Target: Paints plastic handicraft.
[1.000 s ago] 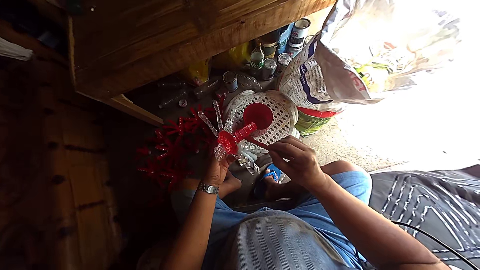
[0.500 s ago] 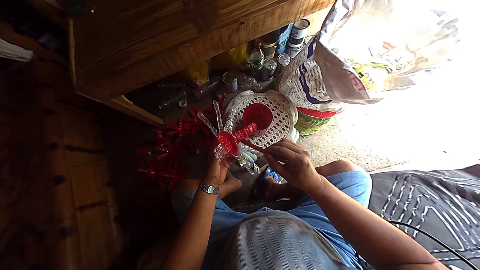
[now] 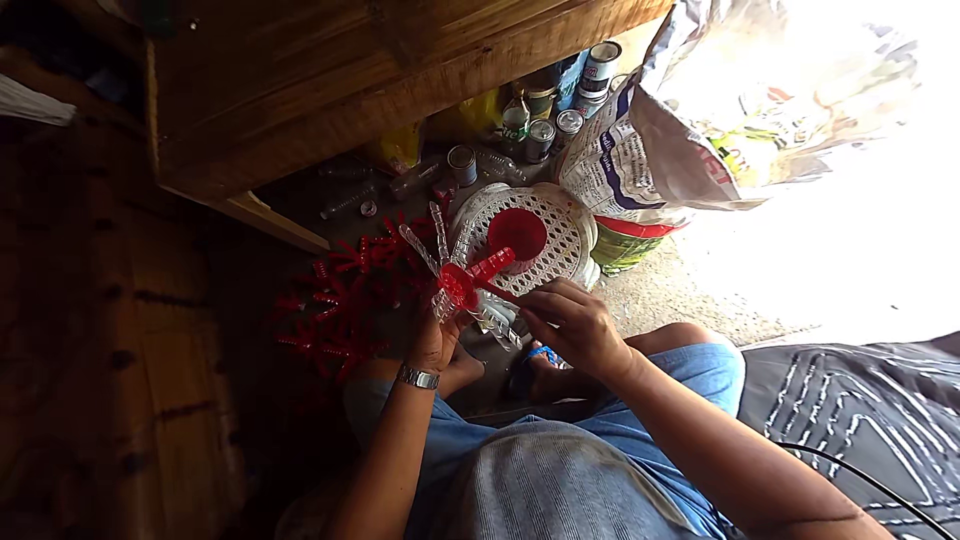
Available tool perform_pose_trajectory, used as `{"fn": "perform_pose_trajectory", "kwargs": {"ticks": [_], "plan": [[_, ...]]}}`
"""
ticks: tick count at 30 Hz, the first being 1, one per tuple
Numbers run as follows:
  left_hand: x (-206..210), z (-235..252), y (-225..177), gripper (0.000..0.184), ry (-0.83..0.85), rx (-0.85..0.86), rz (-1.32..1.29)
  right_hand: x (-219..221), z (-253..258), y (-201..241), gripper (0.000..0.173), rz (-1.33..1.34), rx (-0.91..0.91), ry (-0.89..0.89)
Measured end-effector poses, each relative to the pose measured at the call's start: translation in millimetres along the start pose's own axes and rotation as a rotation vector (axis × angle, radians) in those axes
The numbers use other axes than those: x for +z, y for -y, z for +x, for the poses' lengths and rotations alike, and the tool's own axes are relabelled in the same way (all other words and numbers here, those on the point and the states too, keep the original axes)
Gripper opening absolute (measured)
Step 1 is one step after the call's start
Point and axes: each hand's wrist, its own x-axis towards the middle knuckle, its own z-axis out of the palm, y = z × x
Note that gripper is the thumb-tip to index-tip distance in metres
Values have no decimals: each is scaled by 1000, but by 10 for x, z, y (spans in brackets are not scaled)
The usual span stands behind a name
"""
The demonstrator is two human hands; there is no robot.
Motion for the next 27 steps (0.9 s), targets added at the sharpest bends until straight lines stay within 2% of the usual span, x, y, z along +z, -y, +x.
{"fn": "perform_pose_trajectory", "kwargs": {"ticks": [6, 9, 11, 13, 16, 18, 21, 22, 25, 27], "plan": [[-4, 11, 5, 28, 16, 3, 13, -166, -111, 82, 18, 67, 9, -70], [-35, 20, 2, 41, 23, 15, -4, -309, -97, 84, 20, 94, 45, -140], [-31, 18, -20, 42, 19, 34, -15, -411, -76, 37, 21, 80, 72, -195], [-20, 18, -58, 35, 9, 46, -17, -519, -39, -45, 22, 51, 105, -244], [-66, 23, -118, 46, 52, 62, -6, -652, 78, -213, 25, -11, 195, -268], [-91, 0, -150, 55, 75, 71, -28, -697, 219, -316, 28, -48, 290, -225], [-113, -46, -199, 61, 78, 70, -116, -645, 465, -484, 27, -42, 383, -67], [-133, -53, -202, 62, 93, 68, -153, -601, 533, -556, 25, -40, 380, -2], [-184, -83, -206, 50, 98, 52, -182, -456, 690, -768, 23, -78, 321, 196], [-227, -118, -214, 51, 72, 36, -173, -369, 764, -891, 22, -127, 258, 300]]}}
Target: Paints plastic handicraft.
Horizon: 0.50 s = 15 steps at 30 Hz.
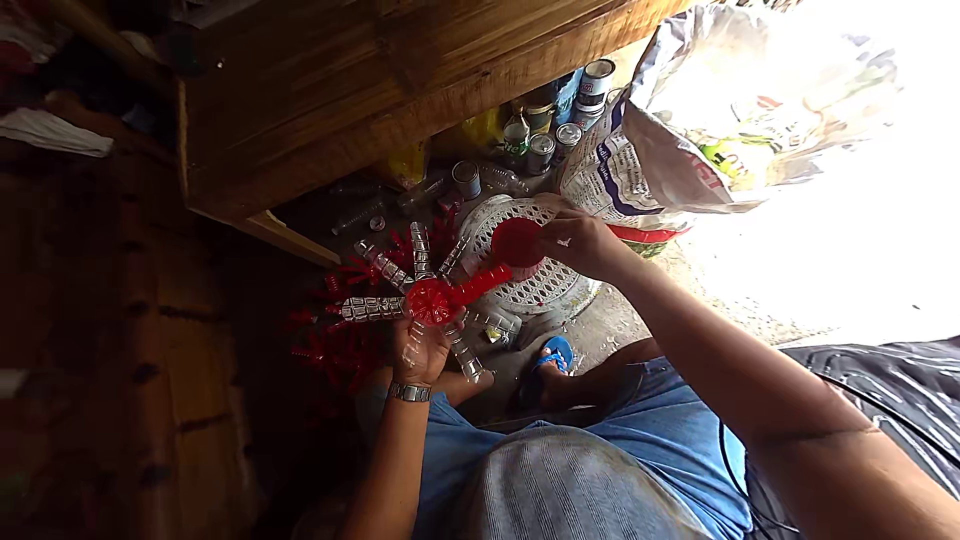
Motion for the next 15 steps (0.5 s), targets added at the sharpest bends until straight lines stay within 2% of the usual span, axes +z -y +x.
{"fn": "perform_pose_trajectory", "kwargs": {"ticks": [6, 9, 12, 15], "plan": [[-148, -90, 2, 52, -46, 25, 22, 164, 208, -98, 18, -180, -54, 112], [-221, -98, 30, 54, 24, 28, -22, 112, 216, -27, 20, -172, -37, 153], [-228, -68, 28, 65, 137, 10, -52, 13, 83, 77, 20, -38, -4, 91], [-151, -41, 63, 62, 116, -1, 9, -117, -132, 203, 19, 34, 58, -15]]}}
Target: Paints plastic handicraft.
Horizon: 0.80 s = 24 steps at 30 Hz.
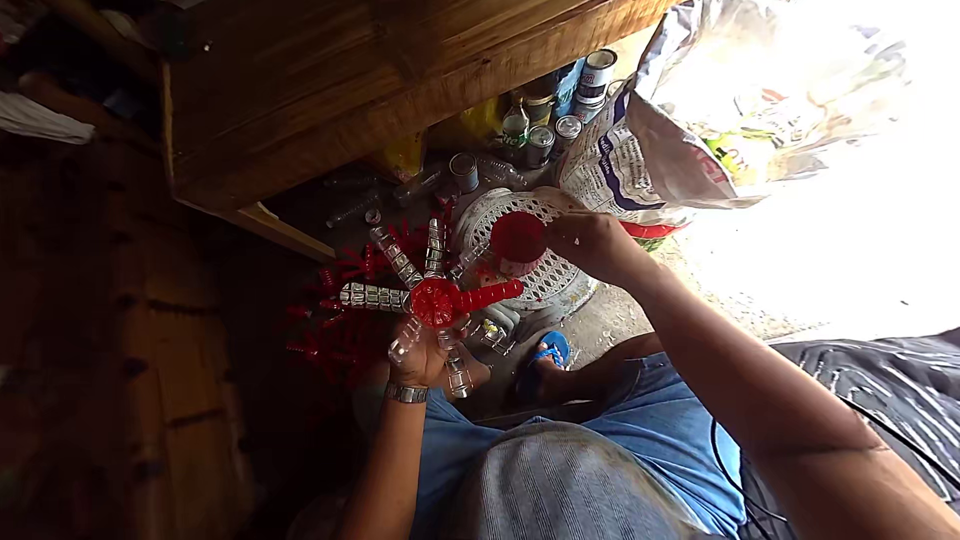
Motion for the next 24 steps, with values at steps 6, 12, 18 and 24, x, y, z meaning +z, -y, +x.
{"fn": "perform_pose_trajectory", "kwargs": {"ticks": [6, 12, 18, 24], "plan": [[108, 112, 111, 54, -59, -42, 11, -231, -275, 125, 16, -28, -7, -151], [248, 169, 162, 49, -101, -68, 69, -280, -429, 90, 16, -80, -88, -212], [224, 223, 208, 55, -99, -92, 62, -321, -558, 31, 19, 29, -49, -351], [201, 289, 291, 40, -38, -132, 35, -167, -653, 137, 19, 255, -23, -455]]}}
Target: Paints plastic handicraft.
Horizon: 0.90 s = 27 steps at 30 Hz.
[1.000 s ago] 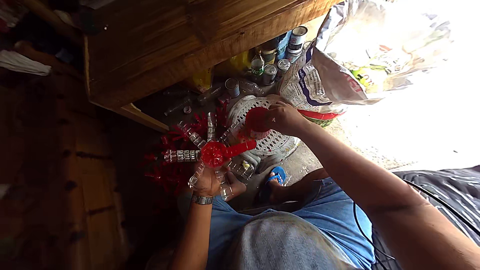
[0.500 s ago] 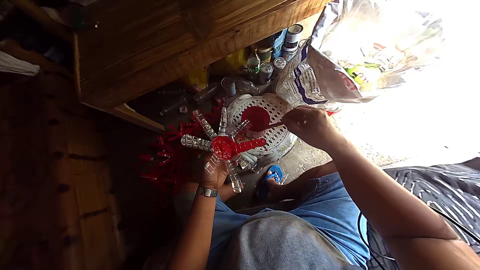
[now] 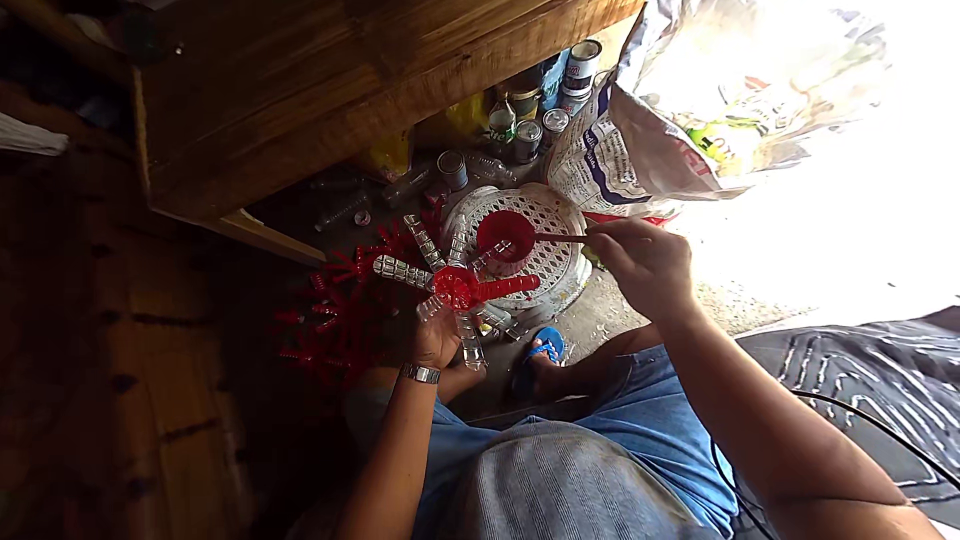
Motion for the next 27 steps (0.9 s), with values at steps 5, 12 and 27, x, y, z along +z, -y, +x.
{"fn": "perform_pose_trajectory", "kwargs": {"ticks": [5, 12, 27], "plan": [[42, 70, 40, 36, -2, -24, 66, 200, -147, 3, 18, 59, -89, 90], [31, 42, 32, 31, 3, -5, 92, 391, -215, 8, 14, -68, -304, 161], [13, 52, 25, 36, 27, 16, 98, 537, -176, -33, 15, -121, -303, 189]]}}
